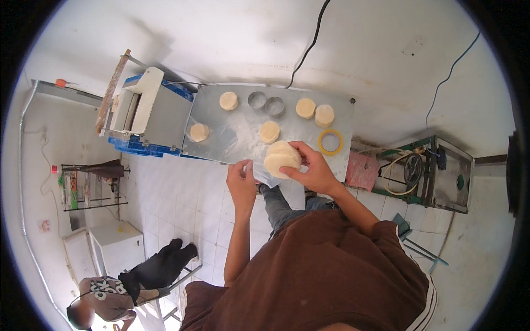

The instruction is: The person wraps individual round dough pieces in clear plastic film on a metal table. They pick up each dough piece, place it on a sheet of plastic, fold the film around it, and set the wrapped item aside. A second person is visible in the background working at another table.

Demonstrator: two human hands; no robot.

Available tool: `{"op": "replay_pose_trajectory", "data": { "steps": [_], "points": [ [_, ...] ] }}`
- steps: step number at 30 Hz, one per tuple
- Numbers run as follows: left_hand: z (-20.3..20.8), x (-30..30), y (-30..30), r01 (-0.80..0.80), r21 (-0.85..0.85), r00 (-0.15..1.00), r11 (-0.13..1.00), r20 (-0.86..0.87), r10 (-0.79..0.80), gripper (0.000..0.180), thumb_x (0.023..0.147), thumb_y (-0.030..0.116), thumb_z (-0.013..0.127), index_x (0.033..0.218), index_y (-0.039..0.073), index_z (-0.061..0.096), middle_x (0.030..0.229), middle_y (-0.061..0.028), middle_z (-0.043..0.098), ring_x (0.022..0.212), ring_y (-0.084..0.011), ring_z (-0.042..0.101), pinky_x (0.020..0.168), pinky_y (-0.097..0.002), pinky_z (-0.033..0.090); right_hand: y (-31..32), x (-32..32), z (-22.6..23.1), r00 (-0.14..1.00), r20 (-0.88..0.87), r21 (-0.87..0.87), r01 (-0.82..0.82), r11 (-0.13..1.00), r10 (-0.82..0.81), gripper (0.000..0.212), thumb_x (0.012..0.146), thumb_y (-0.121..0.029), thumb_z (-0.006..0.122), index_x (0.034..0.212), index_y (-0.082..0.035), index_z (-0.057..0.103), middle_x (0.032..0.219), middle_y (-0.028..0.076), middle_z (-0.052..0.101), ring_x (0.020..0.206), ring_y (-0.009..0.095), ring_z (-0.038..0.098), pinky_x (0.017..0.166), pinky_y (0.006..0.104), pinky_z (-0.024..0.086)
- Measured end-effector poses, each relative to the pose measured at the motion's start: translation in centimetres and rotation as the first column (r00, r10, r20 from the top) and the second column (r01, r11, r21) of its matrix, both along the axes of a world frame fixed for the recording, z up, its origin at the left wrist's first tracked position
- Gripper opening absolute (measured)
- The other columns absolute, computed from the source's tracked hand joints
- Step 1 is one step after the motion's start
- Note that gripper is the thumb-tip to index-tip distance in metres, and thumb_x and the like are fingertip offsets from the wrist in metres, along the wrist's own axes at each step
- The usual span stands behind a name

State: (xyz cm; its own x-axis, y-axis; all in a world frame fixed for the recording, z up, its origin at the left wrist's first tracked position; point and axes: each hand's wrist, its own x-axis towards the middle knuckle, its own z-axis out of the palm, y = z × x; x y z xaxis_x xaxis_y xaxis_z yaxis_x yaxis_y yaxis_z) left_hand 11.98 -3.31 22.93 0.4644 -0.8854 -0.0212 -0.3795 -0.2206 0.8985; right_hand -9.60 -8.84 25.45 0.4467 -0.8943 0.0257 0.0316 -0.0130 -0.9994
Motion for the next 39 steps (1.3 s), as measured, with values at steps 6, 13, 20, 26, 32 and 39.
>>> {"op": "replay_pose_trajectory", "data": {
  "steps": [6,13,20,26,32,39],
  "points": [
    [0.9,-0.8,0.2,0.058,0.032,0.989,0.998,-0.141,-0.053,0.021,0.099,0.01,0.067,0.109,-0.007,0.072,0.088,-0.0074,0.065,0.069,-0.0112,0.063,0.054,-0.0281,0.055,1.6,1.6,-0.4,0.998,0.02,-0.197,0.054,0.979,-0.051,0.056,0.088,-0.014,0.082,0.135,-0.001,0.056,0.122,0.017,0.07,0.113,0.022,0.069,0.098,0.0365,0.054],
    [2.6,-0.1,-0.3,0.037,-0.002,0.992,0.999,-0.122,-0.037,0.026,0.102,0.016,0.065,0.11,-0.008,0.073,0.082,-0.0065,0.07,0.064,-0.0101,0.062,0.057,-0.0257,0.052,2.0,0.9,-0.9,0.992,-0.115,-0.408,-0.088,0.909,0.045,0.061,0.079,-0.006,0.081,0.135,-0.002,0.057,0.128,0.019,0.068,0.116,0.036,0.068,0.097,0.0403,0.056],
    [3.4,-0.6,0.1,0.072,0.048,0.951,0.996,-0.306,-0.054,0.025,0.1,0.014,0.068,0.109,-0.008,0.073,0.09,-0.0136,0.072,0.061,-0.0138,0.065,0.052,-0.0266,0.054,1.3,0.7,-0.5,0.966,-0.256,-0.458,-0.16,0.874,0.043,0.059,0.081,-0.009,0.079,0.136,-0.005,0.058,0.127,0.02,0.068,0.11,0.038,0.069,0.092,0.0437,0.057],
    [3.2,-1.6,0.0,0.098,0.078,0.973,0.992,-0.215,-0.08,0.025,0.101,0.013,0.066,0.112,-0.008,0.071,0.087,-0.0114,0.07,0.061,-0.0128,0.064,0.051,-0.0259,0.053,0.7,0.0,-0.3,0.904,-0.4,-0.377,-0.316,0.871,0.154,0.055,0.084,-0.014,0.076,0.135,-0.008,0.057,0.121,0.02,0.069,0.104,0.041,0.068,0.087,0.0475,0.057],
    [2.9,-2.6,0.8,0.157,0.08,0.964,0.984,-0.229,-0.135,0.023,0.101,0.012,0.064,0.113,-0.007,0.073,0.085,-0.0077,0.068,0.064,-0.0119,0.064,0.054,-0.0257,0.055,0.9,0.2,-0.3,0.899,-0.426,-0.264,-0.234,0.936,0.104,0.048,0.086,-0.02,0.076,0.128,-0.006,0.057,0.113,0.023,0.07,0.102,0.044,0.067,0.086,0.0514,0.055],
    [3.2,-4.8,1.0,0.178,-0.004,0.979,0.984,0.098,-0.177,0.023,0.101,0.013,0.064,0.115,-0.002,0.074,0.078,-0.0099,0.065,0.064,-0.0171,0.062,0.057,-0.0318,0.05,1.2,0.4,-0.4,0.863,-0.491,-0.198,-0.242,0.95,0.117,0.045,0.087,-0.024,0.077,0.123,-0.005,0.059,0.107,0.023,0.072,0.1,0.044,0.069,0.086,0.0508,0.054]
  ]
}}
